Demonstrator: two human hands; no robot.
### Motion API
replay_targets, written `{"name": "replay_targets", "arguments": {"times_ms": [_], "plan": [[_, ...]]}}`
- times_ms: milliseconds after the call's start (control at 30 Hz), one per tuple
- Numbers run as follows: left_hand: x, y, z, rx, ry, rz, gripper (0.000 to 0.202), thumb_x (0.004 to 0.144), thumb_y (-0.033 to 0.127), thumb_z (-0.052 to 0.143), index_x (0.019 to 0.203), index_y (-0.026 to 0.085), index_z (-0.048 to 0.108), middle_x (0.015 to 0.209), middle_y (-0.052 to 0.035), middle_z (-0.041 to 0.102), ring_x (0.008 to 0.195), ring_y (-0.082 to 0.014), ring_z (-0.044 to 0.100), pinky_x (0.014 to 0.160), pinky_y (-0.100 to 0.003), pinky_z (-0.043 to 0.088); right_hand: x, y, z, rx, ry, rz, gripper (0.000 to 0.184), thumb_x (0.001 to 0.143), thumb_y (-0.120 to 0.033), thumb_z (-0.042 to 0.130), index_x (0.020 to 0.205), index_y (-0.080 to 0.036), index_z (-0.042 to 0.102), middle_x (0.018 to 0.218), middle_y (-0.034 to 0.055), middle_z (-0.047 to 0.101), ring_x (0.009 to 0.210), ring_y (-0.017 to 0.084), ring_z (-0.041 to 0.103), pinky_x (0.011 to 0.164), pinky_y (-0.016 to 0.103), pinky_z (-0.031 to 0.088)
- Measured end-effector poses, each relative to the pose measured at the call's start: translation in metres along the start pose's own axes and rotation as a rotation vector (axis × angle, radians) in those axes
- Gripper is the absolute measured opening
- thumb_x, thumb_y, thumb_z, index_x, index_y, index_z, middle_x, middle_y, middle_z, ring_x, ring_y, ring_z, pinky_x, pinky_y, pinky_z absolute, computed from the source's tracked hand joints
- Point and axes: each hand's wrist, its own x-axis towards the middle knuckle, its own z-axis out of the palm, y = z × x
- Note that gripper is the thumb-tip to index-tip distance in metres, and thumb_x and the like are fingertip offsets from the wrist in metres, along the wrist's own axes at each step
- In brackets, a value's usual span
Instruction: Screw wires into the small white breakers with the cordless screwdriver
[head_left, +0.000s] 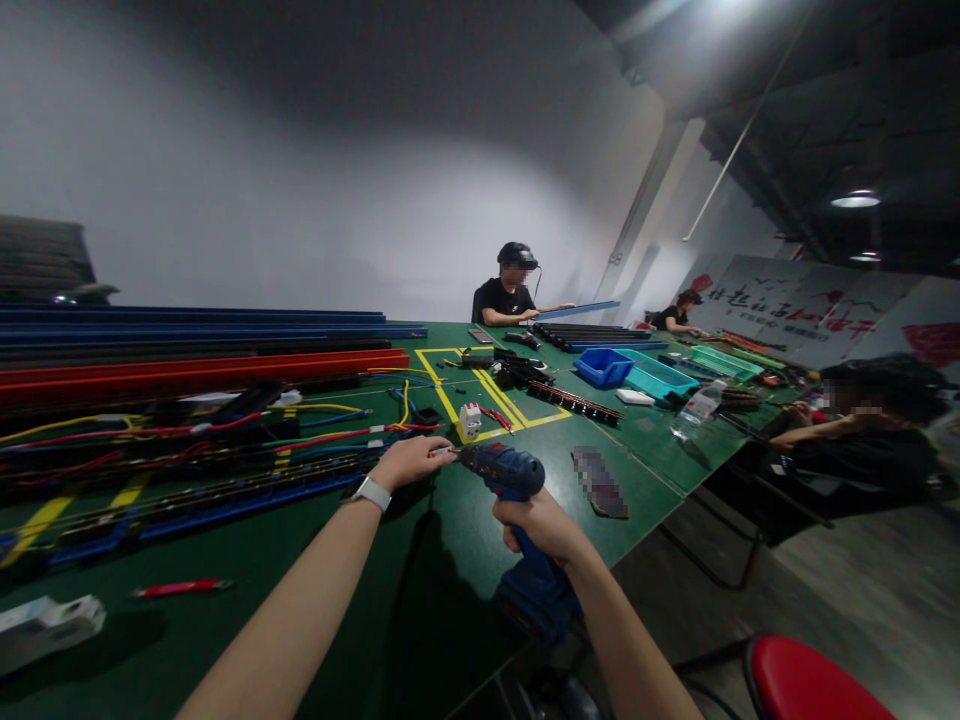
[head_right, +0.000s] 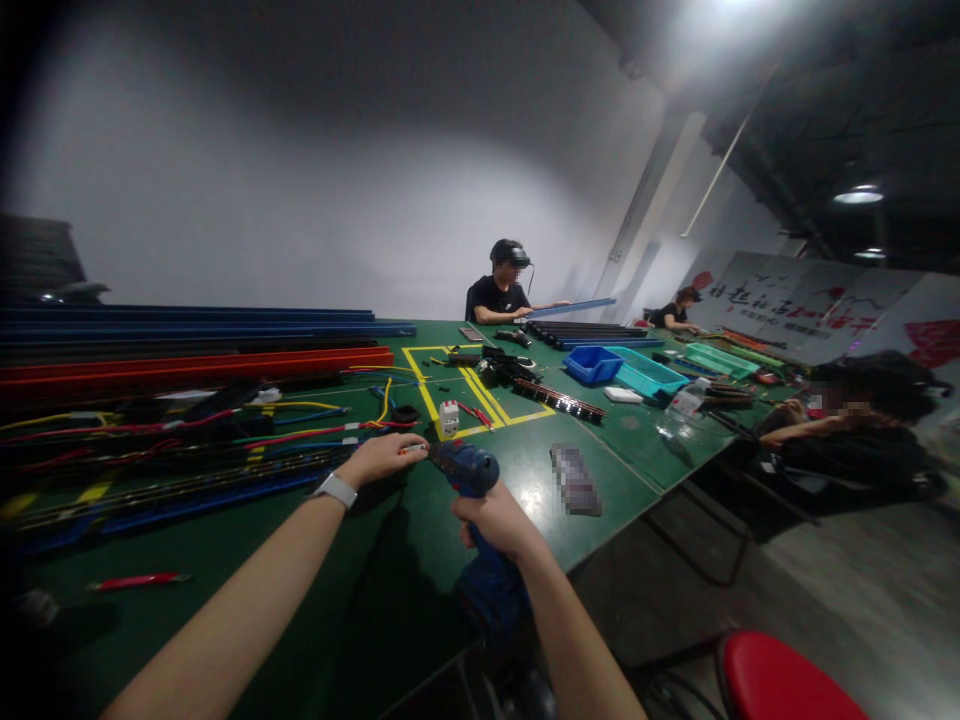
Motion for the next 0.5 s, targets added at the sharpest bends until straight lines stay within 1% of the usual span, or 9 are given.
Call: {"name": "replay_targets", "arguments": {"times_ms": [200, 500], "plan": [[0.0, -0.0004, 0.0, 0.014, 0.004, 0.008, 0.055, 0.082, 0.07, 0.039, 0.119, 0.037, 0.065, 0.116, -0.0002, 0.07, 0.104, -0.0247, 0.064, 0.092, -0.032, 0.043, 0.002, 0.0021, -0.0015, 0.041, -0.027, -0.004, 0.018, 0.069, -0.018, 0.058, 0.085, -0.018, 0.05, 0.049, -0.0095, 0.042, 0.037, 0.011, 0.05, 0.038, 0.021, 0.034], [0.0004, -0.0005, -0.0004, 0.005, -0.008, 0.004, 0.056, 0.082, 0.069, 0.04, 0.119, 0.036, 0.065, 0.116, -0.0006, 0.07, 0.104, -0.0245, 0.063, 0.092, -0.031, 0.043, 0.0013, 0.0021, -0.0025, 0.029, -0.024, 0.001, 0.018, 0.069, -0.018, 0.058, 0.086, -0.018, 0.052, 0.05, -0.0079, 0.046, 0.039, 0.011, 0.051, 0.038, 0.021, 0.035]]}}
